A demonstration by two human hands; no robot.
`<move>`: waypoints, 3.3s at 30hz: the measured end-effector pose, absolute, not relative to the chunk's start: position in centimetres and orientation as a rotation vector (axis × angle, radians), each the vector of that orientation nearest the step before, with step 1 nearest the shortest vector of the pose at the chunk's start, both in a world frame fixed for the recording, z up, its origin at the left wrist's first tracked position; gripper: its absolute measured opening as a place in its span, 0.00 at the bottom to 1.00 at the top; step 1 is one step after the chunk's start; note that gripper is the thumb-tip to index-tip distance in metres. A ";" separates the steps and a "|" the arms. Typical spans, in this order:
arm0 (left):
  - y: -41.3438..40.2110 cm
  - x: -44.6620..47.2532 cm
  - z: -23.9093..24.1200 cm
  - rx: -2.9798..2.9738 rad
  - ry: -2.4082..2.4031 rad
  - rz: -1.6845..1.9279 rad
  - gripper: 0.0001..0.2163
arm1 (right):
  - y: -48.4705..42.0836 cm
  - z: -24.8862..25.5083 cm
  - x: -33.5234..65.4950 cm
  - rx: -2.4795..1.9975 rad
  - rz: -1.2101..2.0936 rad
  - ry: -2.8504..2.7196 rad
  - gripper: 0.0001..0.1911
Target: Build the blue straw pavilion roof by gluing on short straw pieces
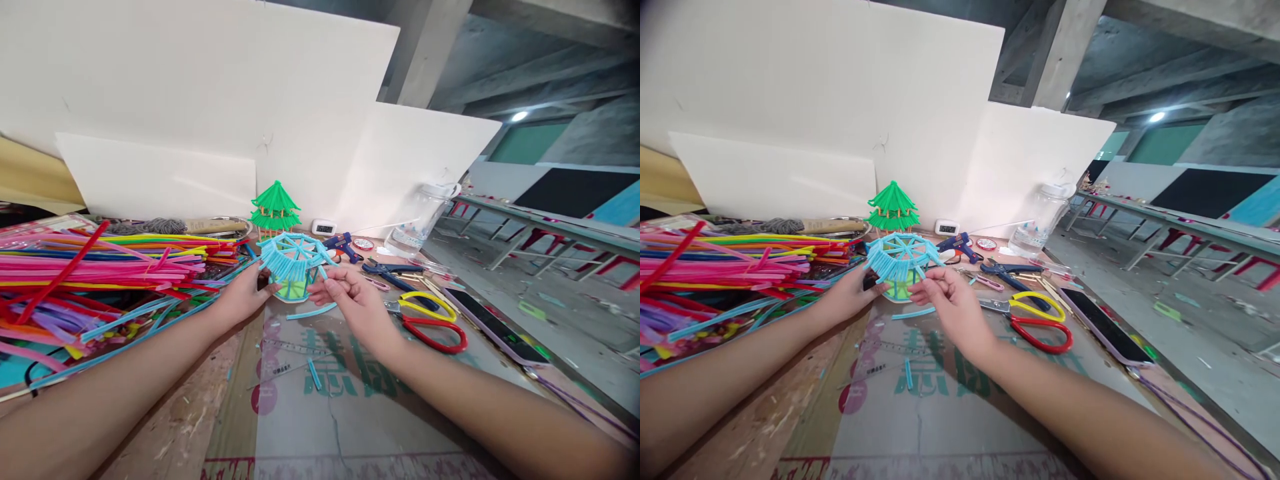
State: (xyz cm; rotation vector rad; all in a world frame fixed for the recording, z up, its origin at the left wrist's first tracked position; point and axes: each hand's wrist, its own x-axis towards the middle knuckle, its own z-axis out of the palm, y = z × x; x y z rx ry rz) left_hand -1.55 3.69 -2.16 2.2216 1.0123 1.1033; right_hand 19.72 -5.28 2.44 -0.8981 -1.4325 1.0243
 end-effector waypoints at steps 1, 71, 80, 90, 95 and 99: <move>3.7 -1.6 -2.2 2.231 1.005 1.102 0.16 | -5.2 2.3 19.9 -0.912 1.036 -1.416 0.14; 2.8 -1.5 -1.6 2.424 1.032 1.090 0.18 | -5.8 3.1 21.4 -1.206 0.327 -1.904 0.15; 2.5 -1.3 -1.3 2.466 1.028 1.066 0.17 | -5.3 2.3 20.4 -1.175 0.905 -1.766 0.24; 2.4 -1.3 -1.4 2.513 1.036 1.044 0.19 | -5.2 1.9 19.9 -1.089 1.089 -1.620 0.22; 2.4 -1.4 -1.4 2.548 1.027 1.038 0.20 | -5.2 2.1 19.9 -1.079 1.157 -1.582 0.20; 2.4 -1.3 -1.5 2.523 1.038 1.036 0.18 | -5.1 2.1 20.0 -1.100 1.115 -1.628 0.21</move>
